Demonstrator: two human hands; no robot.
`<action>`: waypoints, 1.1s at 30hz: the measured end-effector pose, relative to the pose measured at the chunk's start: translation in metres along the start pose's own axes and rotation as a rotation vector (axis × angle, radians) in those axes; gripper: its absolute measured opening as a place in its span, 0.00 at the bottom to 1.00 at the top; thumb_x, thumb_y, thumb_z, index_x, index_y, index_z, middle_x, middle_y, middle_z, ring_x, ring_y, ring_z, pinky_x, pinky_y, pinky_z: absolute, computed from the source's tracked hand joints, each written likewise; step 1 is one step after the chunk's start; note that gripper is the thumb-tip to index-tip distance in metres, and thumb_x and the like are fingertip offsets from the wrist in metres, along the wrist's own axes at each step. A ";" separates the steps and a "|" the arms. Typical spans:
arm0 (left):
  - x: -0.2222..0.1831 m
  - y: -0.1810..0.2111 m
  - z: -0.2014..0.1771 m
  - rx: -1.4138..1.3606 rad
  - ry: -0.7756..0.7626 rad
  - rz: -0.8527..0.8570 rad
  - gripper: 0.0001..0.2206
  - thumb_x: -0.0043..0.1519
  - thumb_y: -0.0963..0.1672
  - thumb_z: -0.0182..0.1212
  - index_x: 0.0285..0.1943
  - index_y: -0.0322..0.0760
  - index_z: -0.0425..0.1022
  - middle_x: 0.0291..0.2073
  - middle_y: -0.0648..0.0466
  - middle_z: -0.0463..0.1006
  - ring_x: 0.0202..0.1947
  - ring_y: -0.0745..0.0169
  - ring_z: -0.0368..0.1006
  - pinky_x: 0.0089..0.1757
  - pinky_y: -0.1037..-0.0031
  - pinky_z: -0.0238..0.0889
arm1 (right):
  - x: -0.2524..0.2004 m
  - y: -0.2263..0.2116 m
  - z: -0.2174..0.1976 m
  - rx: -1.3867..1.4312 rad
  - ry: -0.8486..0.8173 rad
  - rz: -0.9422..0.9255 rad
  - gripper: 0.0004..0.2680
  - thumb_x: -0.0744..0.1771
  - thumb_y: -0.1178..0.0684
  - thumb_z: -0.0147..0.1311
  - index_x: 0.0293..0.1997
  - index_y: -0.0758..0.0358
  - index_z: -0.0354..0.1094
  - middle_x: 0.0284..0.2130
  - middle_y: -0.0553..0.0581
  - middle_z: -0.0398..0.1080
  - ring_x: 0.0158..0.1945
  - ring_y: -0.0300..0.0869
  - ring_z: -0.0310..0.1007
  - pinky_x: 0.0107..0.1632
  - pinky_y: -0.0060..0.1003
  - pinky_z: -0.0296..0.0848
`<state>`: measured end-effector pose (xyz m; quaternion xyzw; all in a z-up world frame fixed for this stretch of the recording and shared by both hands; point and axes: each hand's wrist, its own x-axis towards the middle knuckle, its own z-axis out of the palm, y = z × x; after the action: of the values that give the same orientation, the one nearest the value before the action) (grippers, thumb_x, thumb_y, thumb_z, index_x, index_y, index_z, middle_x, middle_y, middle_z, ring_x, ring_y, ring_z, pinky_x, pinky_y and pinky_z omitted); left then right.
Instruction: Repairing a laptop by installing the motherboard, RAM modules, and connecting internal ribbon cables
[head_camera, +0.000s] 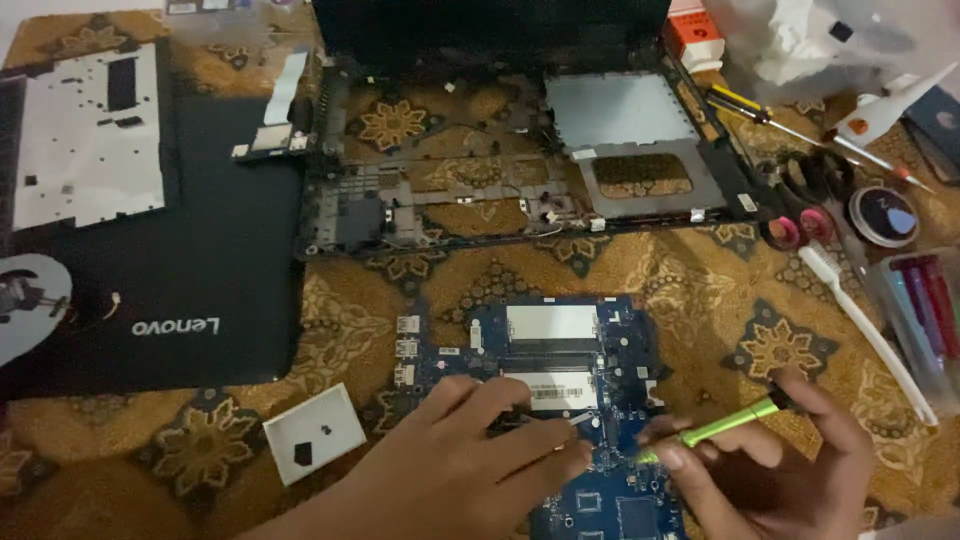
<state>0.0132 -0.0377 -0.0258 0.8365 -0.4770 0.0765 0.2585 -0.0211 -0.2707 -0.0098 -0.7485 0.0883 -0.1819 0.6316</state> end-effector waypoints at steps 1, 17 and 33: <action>-0.001 -0.001 0.002 0.002 -0.005 -0.002 0.22 0.72 0.56 0.52 0.65 0.43 0.75 0.61 0.51 0.71 0.58 0.43 0.62 0.47 0.53 0.54 | 0.001 0.000 -0.002 -0.027 -0.020 0.023 0.34 0.57 0.70 0.57 0.71 0.63 0.46 0.35 0.70 0.77 0.39 0.57 0.83 0.56 0.58 0.86; -0.013 -0.001 0.010 0.455 -0.261 0.168 0.26 0.66 0.57 0.51 0.72 0.53 0.63 0.73 0.54 0.60 0.75 0.45 0.52 0.67 0.52 0.50 | 0.000 -0.001 0.006 -0.074 0.017 0.097 0.32 0.56 0.68 0.58 0.68 0.61 0.50 0.37 0.76 0.77 0.43 0.59 0.83 0.58 0.58 0.88; -0.015 0.003 0.017 0.516 -0.206 0.124 0.19 0.70 0.53 0.48 0.67 0.51 0.67 0.73 0.57 0.61 0.75 0.53 0.52 0.66 0.61 0.53 | -0.002 -0.002 0.010 -0.160 -0.031 0.113 0.32 0.58 0.71 0.54 0.70 0.60 0.46 0.39 0.74 0.76 0.46 0.64 0.83 0.56 0.59 0.89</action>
<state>0.0007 -0.0362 -0.0451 0.8474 -0.5156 0.1257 -0.0179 -0.0191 -0.2602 -0.0094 -0.7931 0.1351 -0.1266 0.5803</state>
